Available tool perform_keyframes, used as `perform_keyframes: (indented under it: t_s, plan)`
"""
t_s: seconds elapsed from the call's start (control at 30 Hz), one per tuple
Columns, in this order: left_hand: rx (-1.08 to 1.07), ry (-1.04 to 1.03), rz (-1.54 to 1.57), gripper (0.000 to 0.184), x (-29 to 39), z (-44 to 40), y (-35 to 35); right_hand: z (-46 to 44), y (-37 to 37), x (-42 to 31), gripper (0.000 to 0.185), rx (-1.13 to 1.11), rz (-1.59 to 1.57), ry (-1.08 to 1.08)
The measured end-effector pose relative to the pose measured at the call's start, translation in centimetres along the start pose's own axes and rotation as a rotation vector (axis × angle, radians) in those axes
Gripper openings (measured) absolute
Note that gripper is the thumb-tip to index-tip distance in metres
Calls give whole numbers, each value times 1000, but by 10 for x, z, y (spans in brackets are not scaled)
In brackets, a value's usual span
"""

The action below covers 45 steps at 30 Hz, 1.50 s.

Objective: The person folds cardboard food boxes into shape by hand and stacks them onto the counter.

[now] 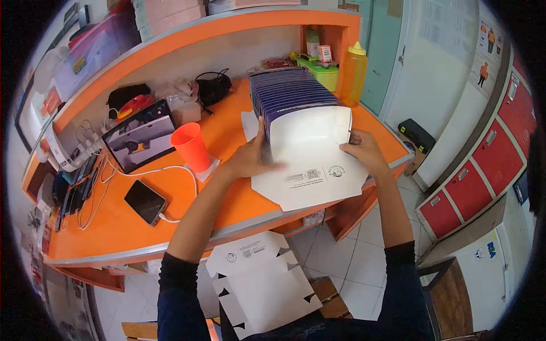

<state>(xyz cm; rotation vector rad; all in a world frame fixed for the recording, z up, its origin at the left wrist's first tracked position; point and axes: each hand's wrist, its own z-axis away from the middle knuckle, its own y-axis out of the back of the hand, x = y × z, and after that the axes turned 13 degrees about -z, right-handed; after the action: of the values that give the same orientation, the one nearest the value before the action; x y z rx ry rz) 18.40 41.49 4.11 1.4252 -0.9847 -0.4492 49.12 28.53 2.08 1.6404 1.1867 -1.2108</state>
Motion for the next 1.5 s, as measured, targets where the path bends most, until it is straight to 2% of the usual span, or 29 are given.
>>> perform_keyframes:
  t_s: [0.13,0.23,0.33,0.43,0.53,0.63,0.73,0.83,0.93,1.03,1.1,1.33,1.43,1.5]
  plan:
    - [-1,-21,2,135,-7,-1,0,-6,8,5,49,-90,23,-58]
    - [44,-3,-44,131,-5,1,-2,-21,13,17,65,54,455,371]
    - [30,44,-75,126,1,1,1,-39,22,22,77,-38,421,329]
    - [25,94,-102,124,7,0,3,-59,23,23,77,-71,333,228]
    - [61,105,-92,123,1,-4,-5,-60,16,11,80,-41,426,146]
    - [281,-46,45,120,0,-3,-8,-45,4,-15,71,-42,487,41]
    - [570,-64,-84,117,23,1,10,-50,16,-8,71,-75,231,271]
    - [748,-195,16,101,31,-10,28,-61,24,-25,56,-191,65,441]
    - [610,-196,-43,76,22,-20,31,-72,23,-36,49,-292,205,375]
    - [616,-204,-36,57,19,-21,34,-79,21,-33,41,-285,186,415]
    - [633,-212,-21,53,15,-23,33,-85,18,-29,36,-261,134,412]
    - [635,-217,72,43,6,-29,35,-86,2,-29,22,-86,8,270]
    - [596,-219,154,54,1,-33,35,-80,-9,-31,22,-57,16,395]
    - [626,-128,112,60,4,-23,26,-48,-24,-42,22,195,175,565]
